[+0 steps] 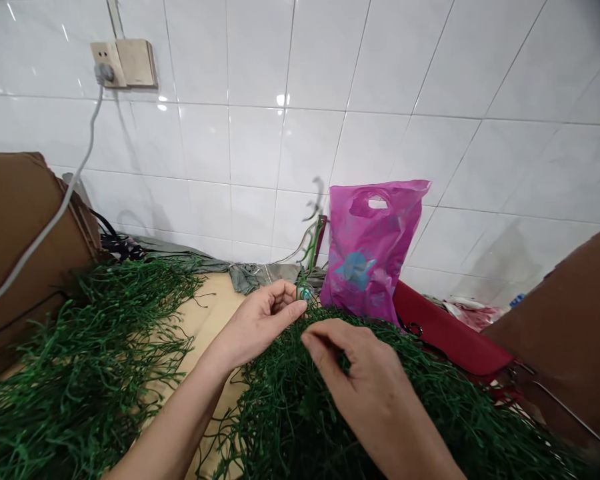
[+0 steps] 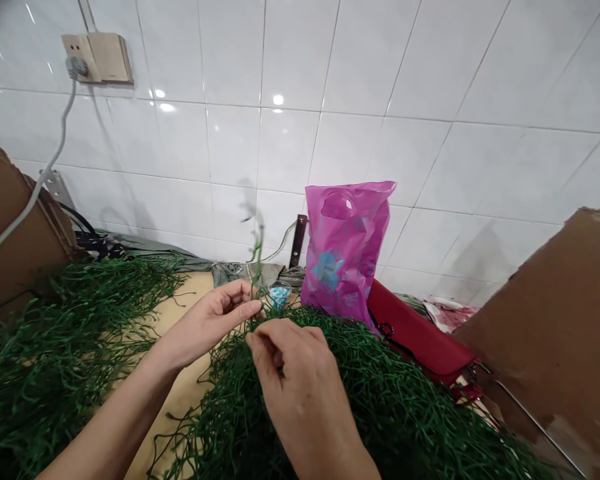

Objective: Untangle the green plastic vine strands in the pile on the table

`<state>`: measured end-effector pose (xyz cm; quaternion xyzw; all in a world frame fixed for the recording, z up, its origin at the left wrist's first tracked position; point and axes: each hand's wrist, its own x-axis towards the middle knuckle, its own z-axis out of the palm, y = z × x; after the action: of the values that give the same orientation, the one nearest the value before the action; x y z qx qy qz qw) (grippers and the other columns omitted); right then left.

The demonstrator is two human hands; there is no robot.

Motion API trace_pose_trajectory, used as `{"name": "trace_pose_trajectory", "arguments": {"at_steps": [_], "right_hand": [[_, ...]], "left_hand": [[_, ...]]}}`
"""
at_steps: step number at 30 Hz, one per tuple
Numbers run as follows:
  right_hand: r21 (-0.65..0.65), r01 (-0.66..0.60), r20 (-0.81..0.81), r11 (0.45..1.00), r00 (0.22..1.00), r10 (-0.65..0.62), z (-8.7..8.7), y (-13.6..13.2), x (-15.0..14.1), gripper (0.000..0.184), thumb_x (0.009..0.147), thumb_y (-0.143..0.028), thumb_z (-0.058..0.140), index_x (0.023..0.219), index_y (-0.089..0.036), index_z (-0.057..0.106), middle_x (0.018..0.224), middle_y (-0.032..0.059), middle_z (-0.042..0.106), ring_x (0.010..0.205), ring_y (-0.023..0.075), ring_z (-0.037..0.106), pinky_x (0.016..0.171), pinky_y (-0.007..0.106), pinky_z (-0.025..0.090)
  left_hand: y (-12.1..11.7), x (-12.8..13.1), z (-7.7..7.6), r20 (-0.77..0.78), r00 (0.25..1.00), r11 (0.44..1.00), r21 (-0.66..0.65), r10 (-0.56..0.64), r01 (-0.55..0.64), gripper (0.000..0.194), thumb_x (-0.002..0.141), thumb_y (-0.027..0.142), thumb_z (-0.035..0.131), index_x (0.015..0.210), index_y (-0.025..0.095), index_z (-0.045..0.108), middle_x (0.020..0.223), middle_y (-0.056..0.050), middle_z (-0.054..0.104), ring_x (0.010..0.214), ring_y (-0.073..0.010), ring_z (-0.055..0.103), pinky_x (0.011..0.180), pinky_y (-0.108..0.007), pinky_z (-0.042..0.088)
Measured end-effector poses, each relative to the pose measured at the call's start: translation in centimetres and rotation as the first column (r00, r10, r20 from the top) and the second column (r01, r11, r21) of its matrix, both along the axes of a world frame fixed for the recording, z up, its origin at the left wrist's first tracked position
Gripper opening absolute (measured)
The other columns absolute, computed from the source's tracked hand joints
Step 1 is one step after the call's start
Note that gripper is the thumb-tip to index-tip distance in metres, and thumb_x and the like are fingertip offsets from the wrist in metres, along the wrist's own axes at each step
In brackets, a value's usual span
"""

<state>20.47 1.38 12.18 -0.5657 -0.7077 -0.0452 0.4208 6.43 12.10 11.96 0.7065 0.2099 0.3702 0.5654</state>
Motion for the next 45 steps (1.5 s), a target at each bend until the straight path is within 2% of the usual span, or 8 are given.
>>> {"name": "trace_pose_trajectory", "arguments": {"at_steps": [6, 10, 15, 21, 26, 31, 39, 45], "right_hand": [[-0.011, 0.208, -0.28, 0.978, 0.939, -0.202, 0.9, 0.5, 2.2, 0.018, 0.089, -0.039, 0.061, 0.091, -0.023, 0.069, 0.085, 0.0032, 0.07, 0.079, 0.0203, 0.065, 0.075, 0.031, 0.049], [-0.274, -0.166, -0.548, 0.947, 0.836, -0.012, -0.2, 2.0, 2.5, 0.028, 0.087, -0.047, 0.062, 0.096, -0.021, 0.069, 0.089, 0.0047, 0.072, 0.087, 0.0226, 0.066, 0.081, 0.033, 0.051], [-0.221, -0.338, -0.737, 0.915, 0.673, 0.07, -0.8, 2.5, 2.5, 0.023, 0.084, -0.045, 0.067, 0.087, -0.022, 0.068, 0.087, 0.0022, 0.069, 0.085, 0.0191, 0.062, 0.083, 0.03, 0.049], [-0.252, -0.291, -0.697, 0.923, 0.717, 0.036, -0.8, 2.0, 2.8, 0.018, 0.085, -0.04, 0.067, 0.083, -0.022, 0.068, 0.071, -0.0019, 0.063, 0.071, 0.015, 0.056, 0.068, 0.025, 0.044], [-0.196, -0.158, -0.567, 0.968, 0.823, 0.019, -1.1, 2.5, 2.8, 0.018, 0.09, -0.038, 0.059, 0.086, -0.021, 0.065, 0.078, 0.0013, 0.068, 0.073, 0.0176, 0.061, 0.069, 0.028, 0.049], [-0.19, -0.099, -0.258, 0.977, 0.965, 0.048, -1.4, 2.3, 3.4, 0.021, 0.096, -0.029, 0.049, 0.099, -0.023, 0.07, 0.099, 0.0068, 0.074, 0.097, 0.0239, 0.067, 0.093, 0.039, 0.051], [-0.341, -0.208, -0.222, 0.917, 0.965, 0.137, -0.6, 2.0, 4.6, 0.023, 0.097, -0.03, 0.05, 0.081, -0.023, 0.065, 0.072, -0.0013, 0.064, 0.066, 0.0151, 0.059, 0.061, 0.026, 0.049], [-0.249, -0.17, -0.345, 0.953, 0.935, 0.077, -0.4, 2.5, 3.5, 0.029, 0.101, -0.037, 0.046, 0.09, -0.02, 0.068, 0.09, 0.0035, 0.069, 0.088, 0.0187, 0.064, 0.082, 0.029, 0.049]], "left_hand": [[0.0, -0.4, 0.3, -0.109, 0.991, 0.996, -0.034, -0.081, 0.078, 0.027, 0.09, 0.043, 0.06, 0.089, 0.017, 0.054, 0.076, 0.003, 0.046, 0.07, -0.0125, 0.041, 0.065, -0.026, 0.031], [-0.2, -0.2, 0.5, -0.146, 0.981, 0.991, -0.019, -0.132, 0.13, 0.03, 0.091, 0.046, 0.059, 0.086, 0.017, 0.055, 0.074, 0.004, 0.042, 0.069, -0.0128, 0.036, 0.064, -0.026, 0.03], [-0.2, 0.1, 0.0, -0.087, 0.993, 0.996, -0.049, -0.083, 0.079, 0.043, 0.094, 0.054, 0.054, 0.072, 0.018, 0.05, 0.07, 0.004, 0.04, 0.068, -0.0122, 0.037, 0.067, -0.026, 0.033], [-0.3, -0.2, -0.2, 0.016, 0.997, 0.965, -0.253, -0.07, 0.072, 0.044, 0.09, 0.062, 0.058, 0.09, 0.018, 0.058, 0.095, -0.004, 0.061, 0.085, -0.0161, 0.056, 0.08, -0.029, 0.043], [-0.7, 0.2, -0.2, -0.163, 0.972, 0.985, -0.06, -0.167, 0.159, 0.03, 0.091, 0.047, 0.063, 0.099, 0.019, 0.055, 0.082, 0.002, 0.051, 0.074, -0.0133, 0.045, 0.068, -0.026, 0.037], [-0.2, 0.1, -0.1, -0.237, 0.964, 0.991, 0.033, -0.119, 0.13, 0.038, 0.095, 0.053, 0.052, 0.081, 0.018, 0.054, 0.072, 0.004, 0.037, 0.065, -0.012, 0.032, 0.06, -0.026, 0.028], [0.4, 0.0, -0.7, -0.14, 0.982, 0.96, -0.266, -0.124, 0.084, 0.057, 0.086, 0.073, 0.052, 0.073, 0.018, 0.058, 0.057, 0.005, 0.033, 0.053, -0.0105, 0.023, 0.052, -0.027, 0.018], [-0.1, 0.1, -0.1, -0.133, 0.99, 0.988, -0.153, -0.044, 0.024, 0.037, 0.089, 0.051, 0.054, 0.071, 0.019, 0.05, 0.069, 0.003, 0.041, 0.063, -0.0127, 0.034, 0.058, -0.026, 0.029]]}}
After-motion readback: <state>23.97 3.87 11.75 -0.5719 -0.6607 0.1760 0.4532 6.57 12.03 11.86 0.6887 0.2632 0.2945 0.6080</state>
